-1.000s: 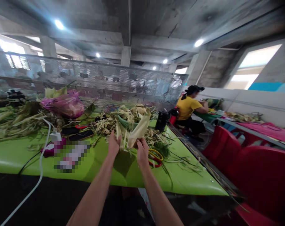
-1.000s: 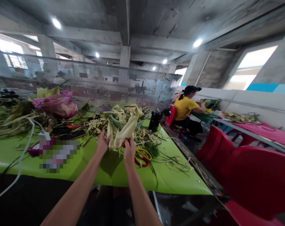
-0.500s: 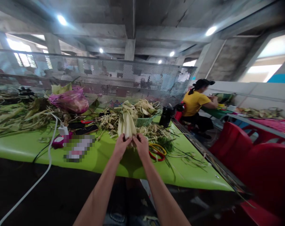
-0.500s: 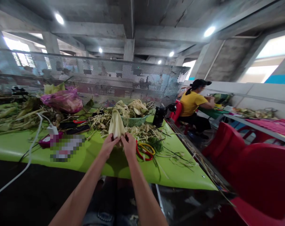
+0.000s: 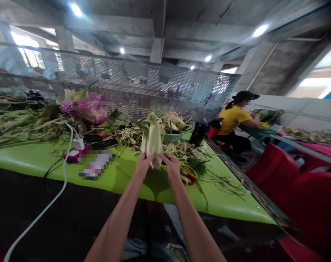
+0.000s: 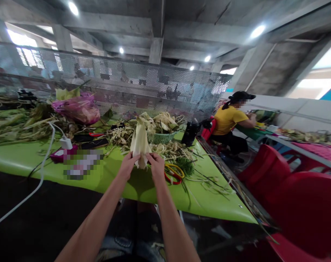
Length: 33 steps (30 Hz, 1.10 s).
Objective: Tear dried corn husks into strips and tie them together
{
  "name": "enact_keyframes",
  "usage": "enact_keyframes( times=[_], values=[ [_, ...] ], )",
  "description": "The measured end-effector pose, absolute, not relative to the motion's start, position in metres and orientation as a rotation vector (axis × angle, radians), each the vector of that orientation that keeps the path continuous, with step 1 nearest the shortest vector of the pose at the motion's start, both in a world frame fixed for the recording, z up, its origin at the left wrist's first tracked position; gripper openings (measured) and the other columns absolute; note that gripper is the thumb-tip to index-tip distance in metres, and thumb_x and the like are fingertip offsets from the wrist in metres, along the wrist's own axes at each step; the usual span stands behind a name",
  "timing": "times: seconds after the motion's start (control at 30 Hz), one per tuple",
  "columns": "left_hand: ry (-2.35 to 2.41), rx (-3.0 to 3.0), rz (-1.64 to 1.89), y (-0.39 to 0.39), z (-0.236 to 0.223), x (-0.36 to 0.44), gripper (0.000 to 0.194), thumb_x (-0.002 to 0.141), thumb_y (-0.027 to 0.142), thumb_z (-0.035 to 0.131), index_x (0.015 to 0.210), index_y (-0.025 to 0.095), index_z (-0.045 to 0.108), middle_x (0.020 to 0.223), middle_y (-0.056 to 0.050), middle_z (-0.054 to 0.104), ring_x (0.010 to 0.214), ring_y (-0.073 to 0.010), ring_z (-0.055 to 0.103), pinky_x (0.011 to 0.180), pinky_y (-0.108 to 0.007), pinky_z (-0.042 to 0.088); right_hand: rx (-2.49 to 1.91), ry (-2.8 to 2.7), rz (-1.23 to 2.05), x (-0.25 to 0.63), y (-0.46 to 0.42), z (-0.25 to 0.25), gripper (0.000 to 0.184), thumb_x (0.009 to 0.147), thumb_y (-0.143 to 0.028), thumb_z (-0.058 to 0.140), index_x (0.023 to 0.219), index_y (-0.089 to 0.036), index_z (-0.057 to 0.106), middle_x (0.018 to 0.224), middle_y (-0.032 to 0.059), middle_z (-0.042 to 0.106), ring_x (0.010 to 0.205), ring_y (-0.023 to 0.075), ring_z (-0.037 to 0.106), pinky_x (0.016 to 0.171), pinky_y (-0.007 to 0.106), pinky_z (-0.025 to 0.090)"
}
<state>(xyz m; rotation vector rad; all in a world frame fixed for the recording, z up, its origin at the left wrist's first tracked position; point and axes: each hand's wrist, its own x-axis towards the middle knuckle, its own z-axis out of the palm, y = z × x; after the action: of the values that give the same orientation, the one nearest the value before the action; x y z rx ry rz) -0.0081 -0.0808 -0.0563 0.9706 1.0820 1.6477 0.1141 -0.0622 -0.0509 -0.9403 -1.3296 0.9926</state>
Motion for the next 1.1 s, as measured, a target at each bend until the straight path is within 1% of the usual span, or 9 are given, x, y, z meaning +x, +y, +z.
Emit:
enact_keyframes(
  times=[0.1,0.23,0.43,0.53,0.7,0.8,0.9,1.0,1.1],
  values=[
    [1.054,0.956,1.618,-0.082,-0.056,-0.007,0.032,0.062,0.032,0.070,0.085,0.011,0.067,0.070,-0.004,0.067,0.061,-0.0143,0.058,0.059,-0.025,0.046,-0.939,-1.343,0.970,0.114,-0.061,-0.051,0.031,0.066,-0.045,0.066,0.074,-0.016,0.065,0.061,-0.0001,0.059,0.056,0.0123,0.049,0.053,0.025,0.041],
    [1.038,0.956,1.621,-0.079,-0.060,-0.005,0.039,0.059,0.037,0.074,0.087,0.010,0.068,0.075,-0.006,0.069,0.063,-0.0150,0.060,0.062,-0.026,0.048,-0.950,-1.379,0.939,0.115,-0.059,-0.053,0.028,0.063,-0.041,0.068,0.074,-0.016,0.063,0.064,0.0002,0.061,0.060,0.0143,0.052,0.058,0.026,0.044],
    [1.114,1.004,1.657,-0.071,-0.070,-0.007,0.031,0.063,0.032,0.071,0.086,0.012,0.067,0.072,-0.005,0.067,0.060,-0.0140,0.058,0.059,-0.025,0.046,-0.969,-1.419,0.923,0.115,-0.059,-0.053,0.023,0.063,-0.037,0.067,0.072,-0.017,0.061,0.062,-0.0015,0.059,0.057,0.0135,0.050,0.057,0.026,0.041],
    [1.149,1.047,1.648,-0.070,-0.072,-0.008,0.028,0.065,0.033,0.069,0.084,0.013,0.067,0.070,-0.005,0.067,0.059,-0.0143,0.057,0.058,-0.025,0.044,-0.972,-1.436,0.930,0.116,-0.058,-0.054,0.022,0.064,-0.035,0.067,0.072,-0.016,0.061,0.061,-0.0019,0.057,0.056,0.0130,0.048,0.056,0.025,0.039],
    [1.216,1.111,1.628,-0.073,-0.069,-0.011,0.027,0.064,0.035,0.070,0.078,0.013,0.068,0.064,-0.004,0.064,0.057,-0.0148,0.054,0.054,-0.025,0.041,-0.951,-1.461,0.960,0.117,-0.057,-0.054,0.020,0.064,-0.034,0.067,0.070,-0.016,0.060,0.059,-0.0032,0.055,0.056,0.0123,0.046,0.055,0.025,0.037],
    [1.255,1.128,1.644,-0.074,-0.067,-0.011,0.022,0.064,0.031,0.068,0.077,0.014,0.067,0.063,-0.004,0.063,0.057,-0.0143,0.053,0.053,-0.024,0.039,-0.930,-1.473,0.995,0.115,-0.058,-0.055,0.018,0.064,-0.032,0.068,0.069,-0.017,0.060,0.059,-0.0036,0.054,0.056,0.0119,0.045,0.054,0.025,0.035],
    [1.286,1.125,1.661,-0.076,-0.064,-0.011,0.017,0.063,0.027,0.067,0.074,0.014,0.066,0.060,-0.002,0.062,0.055,-0.0132,0.051,0.052,-0.023,0.037,-0.903,-1.467,1.038,0.113,-0.058,-0.055,0.017,0.065,-0.031,0.068,0.072,-0.017,0.061,0.062,-0.0031,0.055,0.058,0.0124,0.046,0.056,0.025,0.036],
    [1.292,1.114,1.664,-0.077,-0.060,-0.009,0.020,0.063,0.030,0.068,0.074,0.013,0.066,0.060,-0.002,0.061,0.053,-0.0128,0.050,0.051,-0.023,0.036,-0.874,-1.426,1.063,0.113,-0.057,-0.056,0.018,0.066,-0.031,0.069,0.073,-0.018,0.060,0.065,-0.0031,0.056,0.060,0.0127,0.047,0.060,0.026,0.038],
    [1.268,1.105,1.678,-0.078,-0.058,-0.008,0.023,0.063,0.031,0.068,0.077,0.013,0.065,0.063,-0.002,0.062,0.055,-0.0128,0.051,0.053,-0.023,0.038,-0.842,-1.391,1.110,0.114,-0.057,-0.054,0.019,0.066,-0.033,0.070,0.074,-0.018,0.061,0.065,-0.0029,0.057,0.061,0.0129,0.048,0.060,0.026,0.038]
  ],
)
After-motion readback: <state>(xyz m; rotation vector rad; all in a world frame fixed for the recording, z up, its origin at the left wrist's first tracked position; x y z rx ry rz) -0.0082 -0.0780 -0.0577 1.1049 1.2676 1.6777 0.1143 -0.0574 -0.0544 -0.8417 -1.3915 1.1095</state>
